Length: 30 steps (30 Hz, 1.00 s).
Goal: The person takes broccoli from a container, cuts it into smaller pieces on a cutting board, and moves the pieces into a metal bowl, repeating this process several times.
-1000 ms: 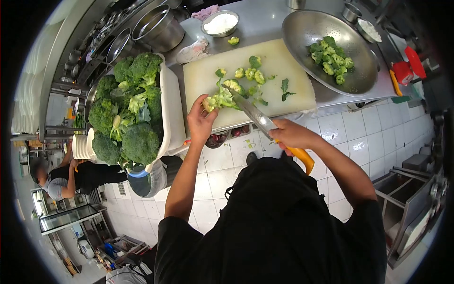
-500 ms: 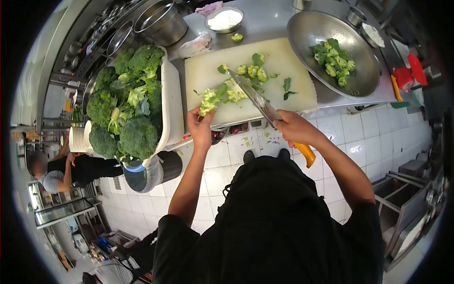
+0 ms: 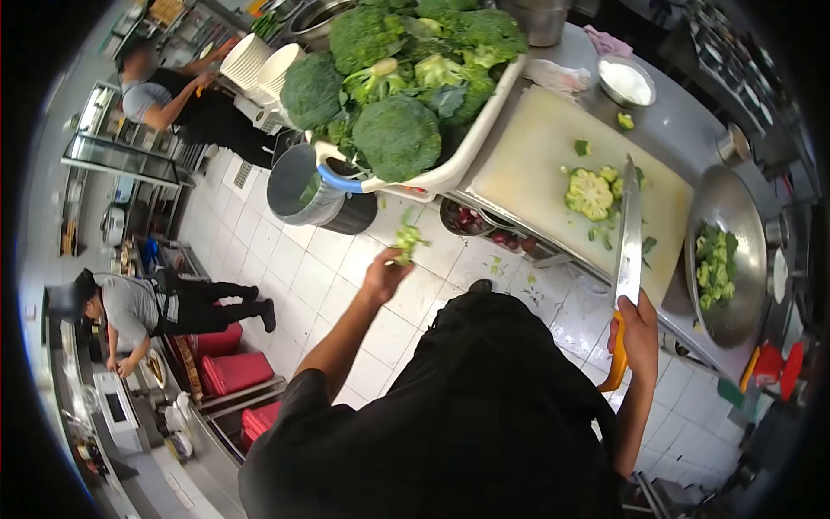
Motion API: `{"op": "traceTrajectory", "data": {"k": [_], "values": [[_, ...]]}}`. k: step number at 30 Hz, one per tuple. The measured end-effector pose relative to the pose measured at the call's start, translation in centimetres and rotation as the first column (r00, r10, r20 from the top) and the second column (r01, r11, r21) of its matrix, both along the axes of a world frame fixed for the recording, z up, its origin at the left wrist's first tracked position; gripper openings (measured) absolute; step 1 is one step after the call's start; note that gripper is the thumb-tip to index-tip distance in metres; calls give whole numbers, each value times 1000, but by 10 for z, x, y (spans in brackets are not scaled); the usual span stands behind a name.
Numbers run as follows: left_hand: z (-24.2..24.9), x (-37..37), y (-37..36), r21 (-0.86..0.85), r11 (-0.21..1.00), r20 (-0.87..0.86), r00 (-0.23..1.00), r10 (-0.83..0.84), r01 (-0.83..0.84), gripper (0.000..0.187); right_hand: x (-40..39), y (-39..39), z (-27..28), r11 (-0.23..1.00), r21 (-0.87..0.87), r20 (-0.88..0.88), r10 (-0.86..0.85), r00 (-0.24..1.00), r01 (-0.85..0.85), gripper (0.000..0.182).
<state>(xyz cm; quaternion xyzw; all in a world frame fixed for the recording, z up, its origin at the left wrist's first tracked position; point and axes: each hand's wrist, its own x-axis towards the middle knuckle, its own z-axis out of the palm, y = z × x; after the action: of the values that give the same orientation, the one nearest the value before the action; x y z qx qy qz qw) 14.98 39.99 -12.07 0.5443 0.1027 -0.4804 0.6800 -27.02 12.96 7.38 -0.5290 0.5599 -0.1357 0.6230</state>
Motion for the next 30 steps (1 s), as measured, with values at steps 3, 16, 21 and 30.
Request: {"op": "traceTrajectory", "data": {"k": [3,16,21,30], "values": [[-50,99,58,-183,966,234,947,222,-181,26,0,0,-6,1000,11,10,-10,1000,10,24],[130,-68,-152,118,662,553,505,-663,740,64,-21,30,40,999,36,-252,11,968,-2,19],[133,-117,-290,337,728,904,10,-428,597,86,-24,41,37,995,39,-276,96,956,-89,22],[101,-115,-358,485,590,808,-73,-584,646,69,-25,53,9,952,-143,-402,194,895,-271,24]]}}
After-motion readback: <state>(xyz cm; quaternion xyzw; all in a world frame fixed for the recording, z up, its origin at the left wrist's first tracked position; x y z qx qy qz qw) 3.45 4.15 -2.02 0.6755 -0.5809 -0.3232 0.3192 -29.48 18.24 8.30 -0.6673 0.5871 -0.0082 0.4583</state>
